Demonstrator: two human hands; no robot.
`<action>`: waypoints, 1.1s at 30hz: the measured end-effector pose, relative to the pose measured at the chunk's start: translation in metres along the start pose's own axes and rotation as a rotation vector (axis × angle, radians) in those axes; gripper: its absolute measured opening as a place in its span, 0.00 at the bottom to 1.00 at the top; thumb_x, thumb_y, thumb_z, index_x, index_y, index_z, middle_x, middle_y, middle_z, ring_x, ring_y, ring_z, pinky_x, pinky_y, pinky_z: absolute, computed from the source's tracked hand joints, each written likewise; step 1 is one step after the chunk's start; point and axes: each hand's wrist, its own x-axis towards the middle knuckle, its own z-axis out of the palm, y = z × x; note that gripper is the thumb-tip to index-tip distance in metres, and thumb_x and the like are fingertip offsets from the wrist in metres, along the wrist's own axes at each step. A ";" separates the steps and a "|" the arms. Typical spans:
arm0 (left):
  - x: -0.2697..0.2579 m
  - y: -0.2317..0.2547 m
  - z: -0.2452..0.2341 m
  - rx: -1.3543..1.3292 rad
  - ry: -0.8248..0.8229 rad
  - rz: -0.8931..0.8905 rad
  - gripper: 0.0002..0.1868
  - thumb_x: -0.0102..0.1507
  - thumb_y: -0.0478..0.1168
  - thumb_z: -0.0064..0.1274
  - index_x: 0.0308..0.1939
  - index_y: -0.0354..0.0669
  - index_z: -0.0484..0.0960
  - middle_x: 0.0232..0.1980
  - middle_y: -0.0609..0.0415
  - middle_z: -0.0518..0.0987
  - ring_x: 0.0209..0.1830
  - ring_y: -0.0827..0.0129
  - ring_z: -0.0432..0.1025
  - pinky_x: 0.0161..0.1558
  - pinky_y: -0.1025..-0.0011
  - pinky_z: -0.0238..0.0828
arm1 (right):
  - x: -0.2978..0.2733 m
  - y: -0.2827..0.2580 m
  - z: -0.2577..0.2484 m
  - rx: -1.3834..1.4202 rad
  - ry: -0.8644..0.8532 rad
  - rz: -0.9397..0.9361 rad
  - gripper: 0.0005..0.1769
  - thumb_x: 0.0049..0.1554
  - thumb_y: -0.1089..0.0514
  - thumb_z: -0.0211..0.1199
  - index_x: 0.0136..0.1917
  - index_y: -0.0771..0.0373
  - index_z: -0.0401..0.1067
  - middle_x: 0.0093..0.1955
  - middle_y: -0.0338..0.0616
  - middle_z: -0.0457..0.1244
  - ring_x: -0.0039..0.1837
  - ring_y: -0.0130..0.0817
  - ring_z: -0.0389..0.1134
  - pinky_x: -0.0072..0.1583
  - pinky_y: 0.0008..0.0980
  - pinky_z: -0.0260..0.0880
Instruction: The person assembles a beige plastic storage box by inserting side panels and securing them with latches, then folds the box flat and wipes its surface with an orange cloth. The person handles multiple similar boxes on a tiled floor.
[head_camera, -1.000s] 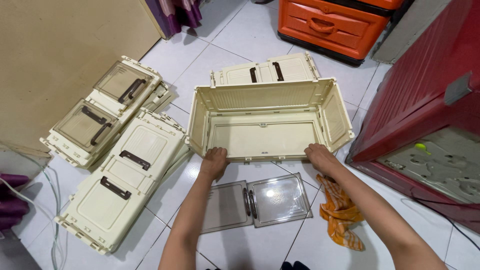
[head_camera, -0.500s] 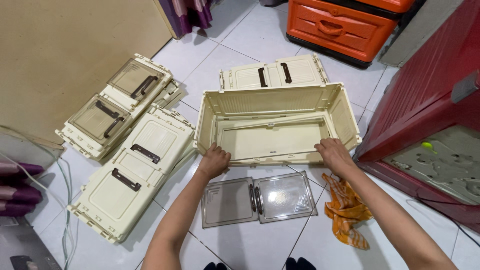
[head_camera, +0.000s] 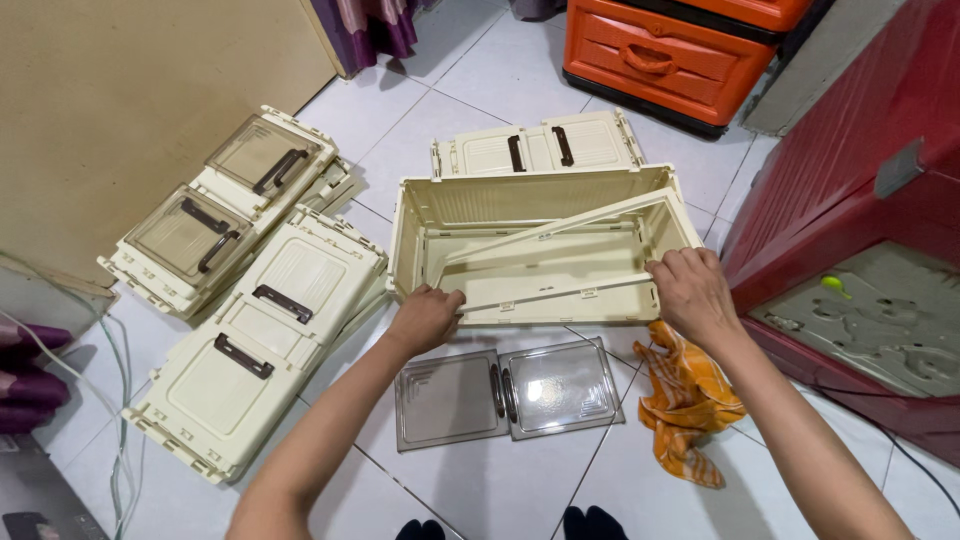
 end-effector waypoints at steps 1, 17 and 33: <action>-0.005 0.006 -0.016 -0.009 -0.047 0.026 0.12 0.63 0.42 0.53 0.47 0.41 0.72 0.31 0.47 0.80 0.35 0.51 0.75 0.50 0.57 0.69 | -0.002 -0.001 -0.005 0.012 0.003 0.002 0.16 0.55 0.70 0.54 0.53 0.60 0.77 0.43 0.40 0.62 0.53 0.38 0.64 0.65 0.42 0.61; -0.144 0.106 -0.134 -0.473 -0.114 0.073 0.07 0.67 0.39 0.46 0.43 0.38 0.74 0.32 0.43 0.78 0.33 0.43 0.73 0.40 0.49 0.67 | -0.085 -0.044 -0.053 0.306 -0.045 0.008 0.15 0.53 0.50 0.61 0.48 0.61 0.74 0.42 0.43 0.60 0.51 0.43 0.62 0.60 0.47 0.57; -0.168 0.071 -0.007 -0.326 -0.300 -0.009 0.07 0.65 0.40 0.47 0.43 0.40 0.72 0.34 0.46 0.79 0.36 0.48 0.74 0.46 0.53 0.68 | -0.144 -0.107 0.037 0.435 -0.429 0.069 0.11 0.59 0.53 0.56 0.47 0.62 0.72 0.44 0.47 0.60 0.51 0.45 0.61 0.60 0.45 0.57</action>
